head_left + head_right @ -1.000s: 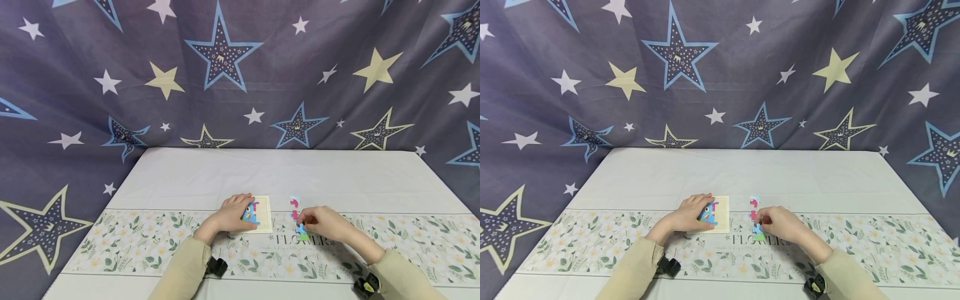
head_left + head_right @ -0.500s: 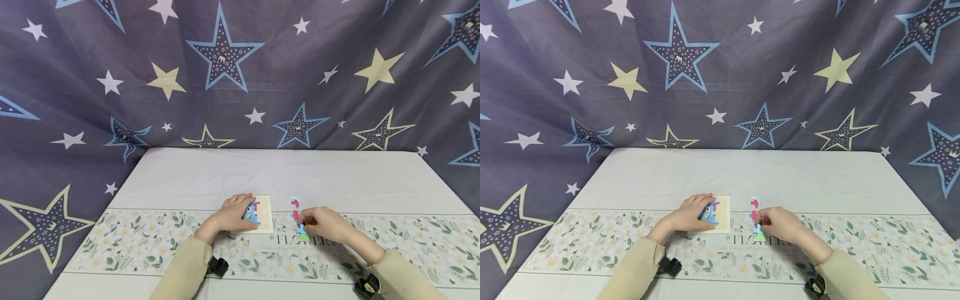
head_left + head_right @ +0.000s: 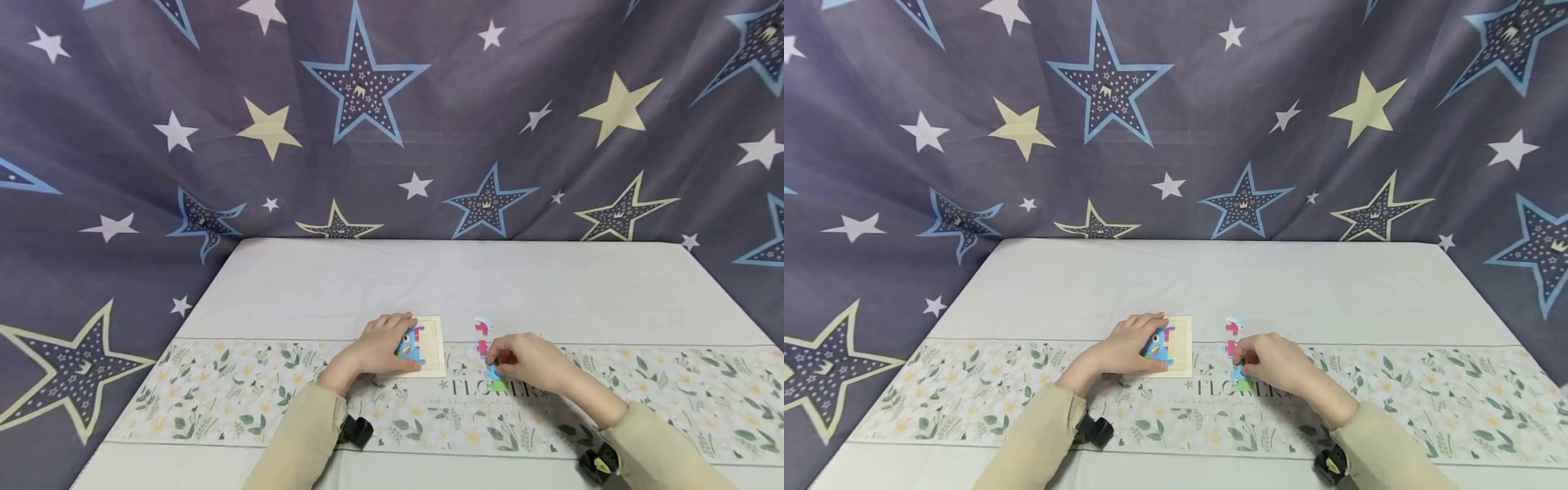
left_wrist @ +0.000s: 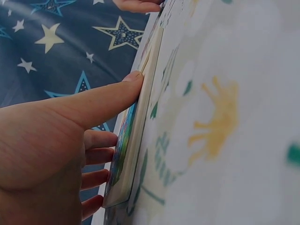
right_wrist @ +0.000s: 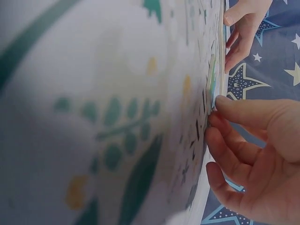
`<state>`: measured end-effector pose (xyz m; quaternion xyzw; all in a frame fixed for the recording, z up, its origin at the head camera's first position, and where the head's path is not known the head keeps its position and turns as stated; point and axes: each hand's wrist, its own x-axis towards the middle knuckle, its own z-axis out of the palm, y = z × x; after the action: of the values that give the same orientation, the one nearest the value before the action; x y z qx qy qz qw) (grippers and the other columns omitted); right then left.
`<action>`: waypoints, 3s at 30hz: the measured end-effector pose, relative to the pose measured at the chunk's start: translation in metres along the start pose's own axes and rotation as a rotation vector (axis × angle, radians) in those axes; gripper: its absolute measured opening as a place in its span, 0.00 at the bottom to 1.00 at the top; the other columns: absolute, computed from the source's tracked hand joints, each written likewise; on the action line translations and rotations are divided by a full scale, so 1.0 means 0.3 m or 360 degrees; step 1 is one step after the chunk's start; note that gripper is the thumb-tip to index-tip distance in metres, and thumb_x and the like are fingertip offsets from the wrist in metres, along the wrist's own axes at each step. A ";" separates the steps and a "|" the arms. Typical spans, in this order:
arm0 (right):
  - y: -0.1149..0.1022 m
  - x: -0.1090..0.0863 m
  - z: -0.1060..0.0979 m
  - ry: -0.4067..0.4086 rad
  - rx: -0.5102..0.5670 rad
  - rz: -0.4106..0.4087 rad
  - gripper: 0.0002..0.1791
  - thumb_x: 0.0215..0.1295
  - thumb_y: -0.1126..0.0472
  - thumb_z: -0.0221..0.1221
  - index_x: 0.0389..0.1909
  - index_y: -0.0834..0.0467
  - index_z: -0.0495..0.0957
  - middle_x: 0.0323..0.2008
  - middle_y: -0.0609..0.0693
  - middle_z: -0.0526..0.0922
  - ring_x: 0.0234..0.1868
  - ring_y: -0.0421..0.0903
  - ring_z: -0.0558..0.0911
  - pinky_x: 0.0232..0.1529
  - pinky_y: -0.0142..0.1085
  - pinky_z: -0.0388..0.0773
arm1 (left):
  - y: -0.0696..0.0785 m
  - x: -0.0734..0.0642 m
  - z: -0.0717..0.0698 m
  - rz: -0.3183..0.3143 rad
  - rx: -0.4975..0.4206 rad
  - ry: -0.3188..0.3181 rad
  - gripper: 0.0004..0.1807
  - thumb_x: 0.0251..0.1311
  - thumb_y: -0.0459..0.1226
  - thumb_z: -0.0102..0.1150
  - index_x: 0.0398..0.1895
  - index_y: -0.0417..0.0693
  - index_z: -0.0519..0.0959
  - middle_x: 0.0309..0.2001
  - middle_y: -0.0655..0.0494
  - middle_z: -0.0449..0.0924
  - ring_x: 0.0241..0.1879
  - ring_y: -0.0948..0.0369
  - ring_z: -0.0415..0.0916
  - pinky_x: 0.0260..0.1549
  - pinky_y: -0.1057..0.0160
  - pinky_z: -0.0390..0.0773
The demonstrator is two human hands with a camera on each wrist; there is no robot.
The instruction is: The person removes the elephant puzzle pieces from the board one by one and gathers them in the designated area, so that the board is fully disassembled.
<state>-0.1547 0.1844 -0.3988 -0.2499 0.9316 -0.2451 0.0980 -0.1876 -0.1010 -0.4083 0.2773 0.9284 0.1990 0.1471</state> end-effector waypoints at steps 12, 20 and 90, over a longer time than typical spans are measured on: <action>-0.029 0.043 -0.006 0.0067 -0.0057 0.0034 0.01 0.56 0.60 0.61 0.30 0.50 0.80 0.23 0.38 0.77 0.23 0.35 0.70 0.26 0.31 0.68 | 0.008 -0.009 -0.007 -0.0002 -0.0013 0.0031 0.43 0.54 0.53 0.58 0.69 0.45 0.54 0.70 0.48 0.48 0.69 0.49 0.45 0.64 0.47 0.48; -0.083 0.108 -0.018 0.0075 -0.0057 0.0043 0.01 0.57 0.59 0.60 0.31 0.51 0.80 0.20 0.39 0.74 0.20 0.37 0.69 0.24 0.32 0.66 | -0.001 0.000 -0.004 -0.0005 0.0009 0.0076 0.44 0.52 0.53 0.59 0.68 0.45 0.55 0.69 0.47 0.49 0.68 0.50 0.47 0.64 0.48 0.50; -0.210 0.391 0.117 0.0200 -0.0211 0.0103 0.14 0.50 0.56 0.67 0.38 0.54 0.81 0.23 0.42 0.78 0.25 0.39 0.75 0.27 0.35 0.73 | -0.056 -0.038 -0.010 -0.0031 -0.0039 0.0133 0.45 0.49 0.54 0.62 0.66 0.40 0.58 0.68 0.46 0.55 0.67 0.49 0.50 0.62 0.46 0.54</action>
<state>-0.2181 0.0625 -0.4042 -0.2098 0.9576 -0.1949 0.0305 -0.1872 -0.1213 -0.4113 0.2578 0.9339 0.2202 0.1135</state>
